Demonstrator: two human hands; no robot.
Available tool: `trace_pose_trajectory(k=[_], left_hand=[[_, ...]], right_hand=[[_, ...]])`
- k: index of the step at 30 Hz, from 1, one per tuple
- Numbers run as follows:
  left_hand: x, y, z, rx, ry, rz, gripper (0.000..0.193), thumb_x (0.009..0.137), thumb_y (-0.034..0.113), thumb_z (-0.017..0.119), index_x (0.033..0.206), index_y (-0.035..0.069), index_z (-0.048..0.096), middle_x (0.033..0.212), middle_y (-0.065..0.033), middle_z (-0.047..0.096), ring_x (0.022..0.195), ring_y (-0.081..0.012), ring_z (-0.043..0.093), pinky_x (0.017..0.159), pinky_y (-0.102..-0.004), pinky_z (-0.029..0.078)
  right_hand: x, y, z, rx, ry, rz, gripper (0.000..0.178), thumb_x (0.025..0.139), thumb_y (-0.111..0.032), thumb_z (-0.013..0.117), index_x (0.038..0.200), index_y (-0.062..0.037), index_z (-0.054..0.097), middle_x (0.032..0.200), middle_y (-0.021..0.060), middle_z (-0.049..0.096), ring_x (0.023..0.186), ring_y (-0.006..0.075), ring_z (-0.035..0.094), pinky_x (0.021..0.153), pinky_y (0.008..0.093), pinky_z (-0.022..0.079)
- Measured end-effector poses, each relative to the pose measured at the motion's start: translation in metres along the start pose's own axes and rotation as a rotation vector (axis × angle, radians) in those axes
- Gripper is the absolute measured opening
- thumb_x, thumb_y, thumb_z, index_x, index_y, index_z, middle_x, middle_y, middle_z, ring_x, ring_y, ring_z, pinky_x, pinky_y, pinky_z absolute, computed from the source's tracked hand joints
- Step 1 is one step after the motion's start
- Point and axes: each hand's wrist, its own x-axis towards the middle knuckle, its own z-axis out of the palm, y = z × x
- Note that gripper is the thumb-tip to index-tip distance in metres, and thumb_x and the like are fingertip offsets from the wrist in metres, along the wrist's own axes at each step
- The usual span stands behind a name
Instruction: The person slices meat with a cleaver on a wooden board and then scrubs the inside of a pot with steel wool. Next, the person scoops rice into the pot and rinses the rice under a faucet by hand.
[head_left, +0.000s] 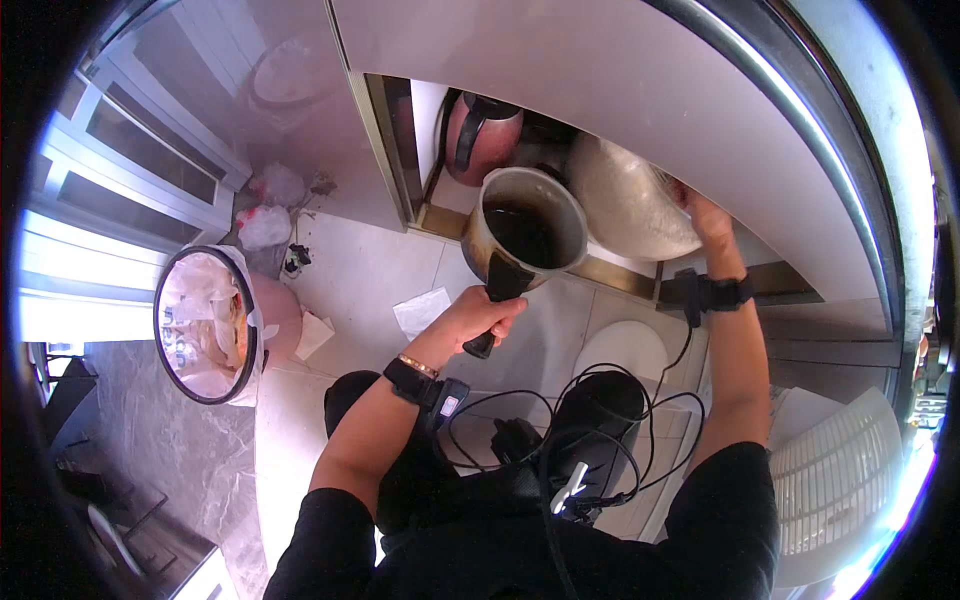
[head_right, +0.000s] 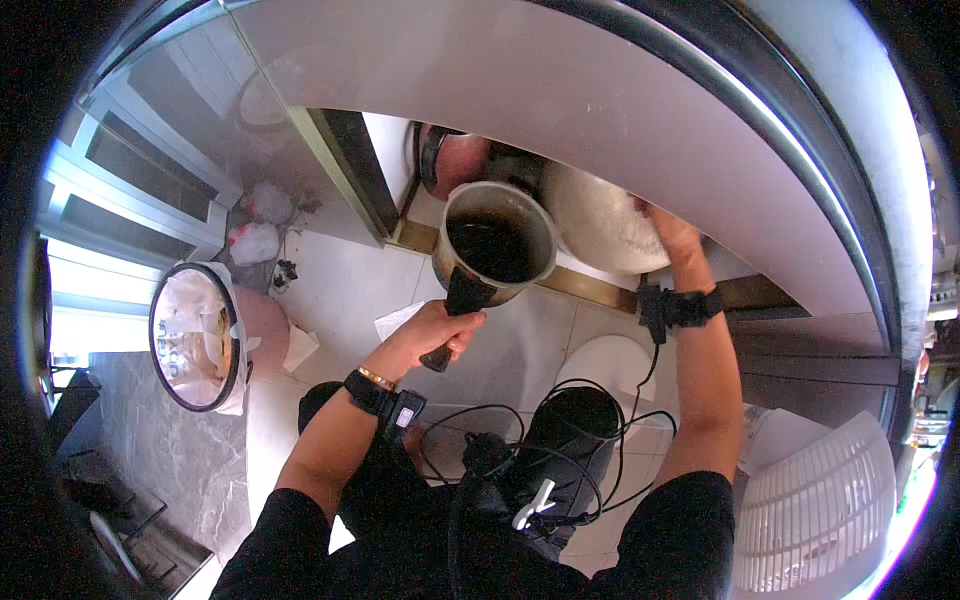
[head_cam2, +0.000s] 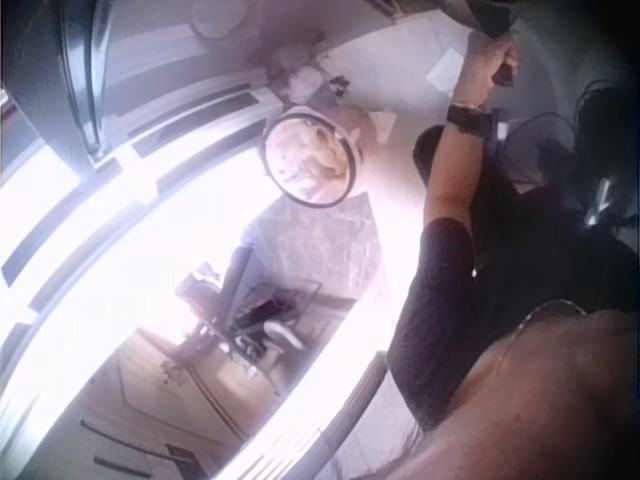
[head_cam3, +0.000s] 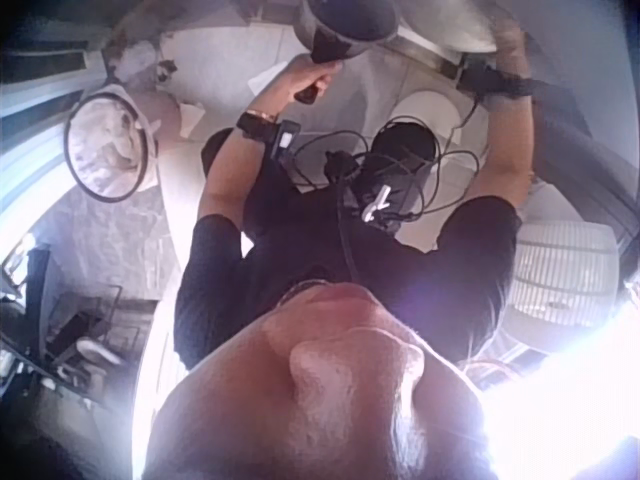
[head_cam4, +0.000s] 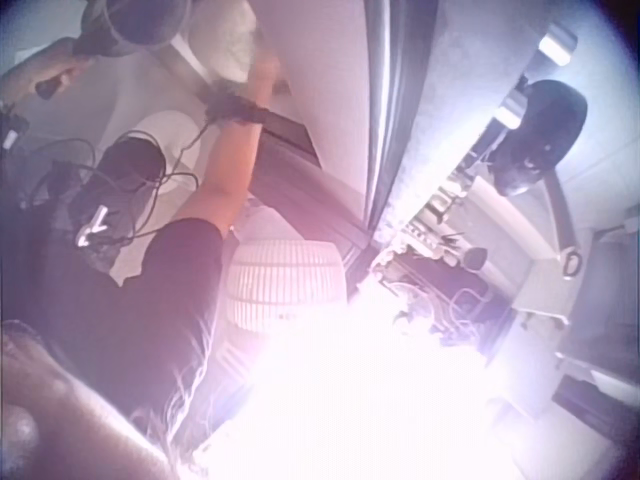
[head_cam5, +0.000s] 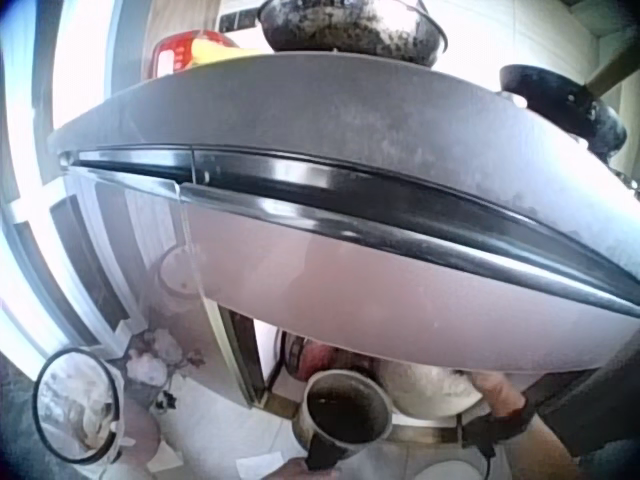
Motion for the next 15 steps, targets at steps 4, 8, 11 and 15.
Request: trace_pose_trajectory(k=[4,8,11,15], left_hand=[[0.0,0.004,0.005,-0.023,0.03,0.003,0.03,0.082,0.024,0.066,0.064,0.009,0.049,0.056,0.0011,0.047,0.046,-0.0088,0.044,0.042,-0.0265,0.039],[0.002,0.006,0.007,-0.028,0.03,-0.031,0.029,0.082,0.023,0.066,0.064,0.009,0.048,0.057,0.0009,0.047,0.046,-0.0084,0.044,0.042,-0.026,0.039],[0.005,0.003,0.006,-0.047,0.032,-0.029,0.029,0.083,0.022,0.066,0.065,0.009,0.047,0.057,0.0009,0.047,0.046,-0.0082,0.044,0.042,-0.026,0.038],[0.008,0.002,0.005,-0.054,0.045,-0.024,0.029,0.084,0.023,0.064,0.065,0.009,0.047,0.058,0.0011,0.046,0.046,-0.0081,0.043,0.042,-0.0257,0.038]], right_hand=[[-0.011,-0.018,0.074,-0.836,0.086,-0.5,0.009,0.071,-0.008,0.065,0.069,-0.0042,0.057,0.066,0.0108,0.056,0.056,0.0234,0.057,0.051,0.033,0.046],[-0.016,-0.007,0.108,-1.044,-0.19,-0.584,0.017,0.069,-0.014,0.065,0.081,-0.0063,0.056,0.087,0.0102,0.06,0.064,0.0257,0.061,0.053,0.0348,0.051],[-0.011,-0.007,0.114,-1.05,-0.164,-0.523,0.017,0.071,-0.014,0.064,0.085,-0.0049,0.058,0.088,0.011,0.062,0.065,0.0277,0.06,0.054,0.0356,0.051],[0.003,0.006,0.083,-0.621,0.135,-0.317,0.017,0.078,-0.016,0.062,0.09,-0.0042,0.06,0.088,0.0093,0.062,0.069,0.0241,0.06,0.061,0.0321,0.05]])
